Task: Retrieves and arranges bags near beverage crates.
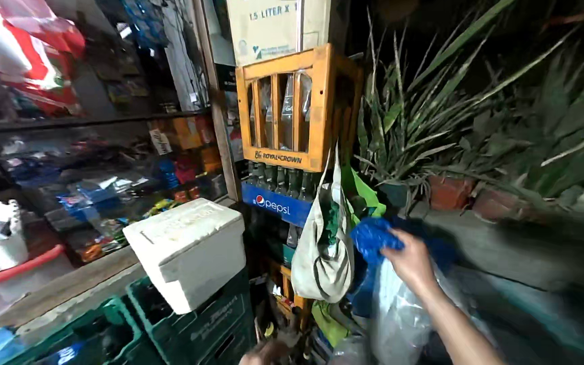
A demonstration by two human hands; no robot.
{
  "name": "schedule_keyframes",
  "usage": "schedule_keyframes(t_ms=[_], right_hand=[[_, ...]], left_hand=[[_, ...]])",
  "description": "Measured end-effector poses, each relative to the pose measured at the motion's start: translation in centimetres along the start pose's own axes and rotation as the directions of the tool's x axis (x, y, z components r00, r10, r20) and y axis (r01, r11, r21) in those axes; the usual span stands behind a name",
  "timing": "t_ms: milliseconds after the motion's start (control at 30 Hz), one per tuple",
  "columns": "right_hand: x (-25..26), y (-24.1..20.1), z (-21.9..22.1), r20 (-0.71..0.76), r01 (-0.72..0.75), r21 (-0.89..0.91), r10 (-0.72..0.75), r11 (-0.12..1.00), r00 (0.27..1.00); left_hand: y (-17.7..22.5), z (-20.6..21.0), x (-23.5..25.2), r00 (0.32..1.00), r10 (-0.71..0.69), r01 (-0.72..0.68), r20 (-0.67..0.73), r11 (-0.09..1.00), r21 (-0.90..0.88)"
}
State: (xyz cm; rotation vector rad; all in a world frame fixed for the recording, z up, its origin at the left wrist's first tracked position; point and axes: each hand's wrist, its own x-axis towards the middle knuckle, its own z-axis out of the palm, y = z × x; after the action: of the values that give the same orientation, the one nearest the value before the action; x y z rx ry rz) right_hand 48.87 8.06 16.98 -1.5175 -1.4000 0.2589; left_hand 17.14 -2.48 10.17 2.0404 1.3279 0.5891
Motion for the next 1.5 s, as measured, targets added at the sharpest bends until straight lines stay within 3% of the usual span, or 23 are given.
schedule_keyframes(t_ms=[100, 167, 267, 333, 400, 433, 533, 633, 700, 733, 833, 900, 967, 1033, 1167, 1267, 1300, 1367, 1433, 1500], right_hand=[[9.4, -0.1, 5.6, 0.048, 0.044, -0.094, -0.04, 0.995, 0.998], [14.2, 1.2, 9.8, 0.226, 0.103, -0.241, -0.047, 0.965, 0.973], [18.1, 3.5, 15.4, 0.632, 0.315, -0.529, 0.118, 0.788, 0.766], [18.4, 3.8, 17.8, 0.697, 0.393, -0.604, 0.219, 0.693, 0.683], [18.5, 4.2, 19.5, 0.654, 0.314, -0.684, 0.363, 0.658, 0.664], [18.6, 5.0, 20.3, 0.636, 0.298, -0.699, 0.374, 0.65, 0.675], [19.9, 5.6, 20.0, 0.666, 0.465, -0.682, 0.217, 0.564, 0.714], [22.8, 4.8, 16.6, 0.605, 0.451, -0.624, 0.03, 0.639, 0.796], [23.9, 3.4, 13.9, 0.526, 0.4, -0.616, -0.025, 0.679, 0.85], [24.2, 2.8, 12.9, 0.495, 0.376, -0.622, -0.027, 0.687, 0.869], [24.4, 1.8, 12.6, 0.469, 0.337, -0.668, 0.024, 0.664, 0.883], [24.4, 1.6, 13.0, 0.458, 0.321, -0.683, 0.043, 0.657, 0.888], [24.5, 2.0, 13.2, 0.428, 0.306, -0.68, 0.022, 0.667, 0.903], [24.6, 2.6, 13.1, 0.395, 0.297, -0.671, -0.011, 0.679, 0.918], [25.3, 3.6, 12.4, 0.364, 0.286, -0.674, -0.03, 0.681, 0.931], [25.8, 3.7, 12.6, 0.368, 0.291, -0.684, -0.028, 0.669, 0.929], [25.8, 3.7, 12.9, 0.378, 0.304, -0.684, -0.033, 0.663, 0.925], [25.6, 3.1, 13.6, 0.43, 0.33, -0.699, 0.004, 0.634, 0.903], [25.0, 1.9, 14.4, 0.525, 0.368, -0.691, 0.082, 0.623, 0.847], [24.0, 1.0, 15.4, 0.606, 0.355, -0.668, 0.2, 0.655, 0.77]], left_hand=[[2.0, -1.0, 9.2, 0.994, 0.095, -0.1, 0.051, 0.988, 0.113], [4.5, -1.3, 16.1, 0.982, 0.085, -0.118, 0.169, 0.973, 0.2], [5.7, -0.1, 25.7, 0.947, 0.061, -0.184, 0.316, 0.909, 0.375], [5.2, 1.1, 30.5, 0.926, 0.05, -0.225, 0.374, 0.868, 0.442], [5.0, 2.0, 33.8, 0.905, -0.095, -0.13, 0.414, 0.866, 0.483], [5.1, 2.5, 34.9, 0.886, -0.211, -0.02, 0.412, 0.872, 0.49], [5.0, 3.5, 37.3, 0.772, -0.526, 0.296, 0.357, 0.794, 0.531], [4.1, 2.4, 38.0, 0.757, -0.567, 0.338, 0.325, 0.766, 0.547], [4.7, 1.1, 38.5, 0.746, -0.561, 0.32, 0.359, 0.775, 0.545], [5.2, 1.2, 38.8, 0.736, -0.547, 0.251, 0.399, 0.768, 0.589], [4.9, 3.1, 40.0, 0.728, -0.415, -0.133, 0.545, 0.694, 0.707], [4.5, 3.1, 39.2, 0.758, -0.312, -0.19, 0.572, 0.735, 0.652], [3.8, 3.1, 38.4, 0.786, -0.349, -0.056, 0.511, 0.781, 0.621], [1.0, 2.7, 38.6, 0.851, -0.284, 0.007, 0.442, 0.847, 0.531], [3.3, -4.2, 38.5, 0.904, -0.328, 0.177, 0.273, 0.87, 0.46], [4.1, -7.7, 35.8, 0.995, -0.1, 0.095, -0.007, 0.915, 0.391], [3.3, -8.3, 35.0, 0.986, 0.038, 0.02, -0.16, 0.938, 0.346], [1.1, -9.7, 34.8, 0.879, 0.232, -0.155, -0.416, 0.965, 0.211], [-0.1, -11.0, 34.9, 0.815, 0.151, -0.241, -0.559, 0.966, -0.091], [0.1, -12.3, 34.8, 0.791, 0.006, -0.317, -0.611, 0.86, -0.401]])
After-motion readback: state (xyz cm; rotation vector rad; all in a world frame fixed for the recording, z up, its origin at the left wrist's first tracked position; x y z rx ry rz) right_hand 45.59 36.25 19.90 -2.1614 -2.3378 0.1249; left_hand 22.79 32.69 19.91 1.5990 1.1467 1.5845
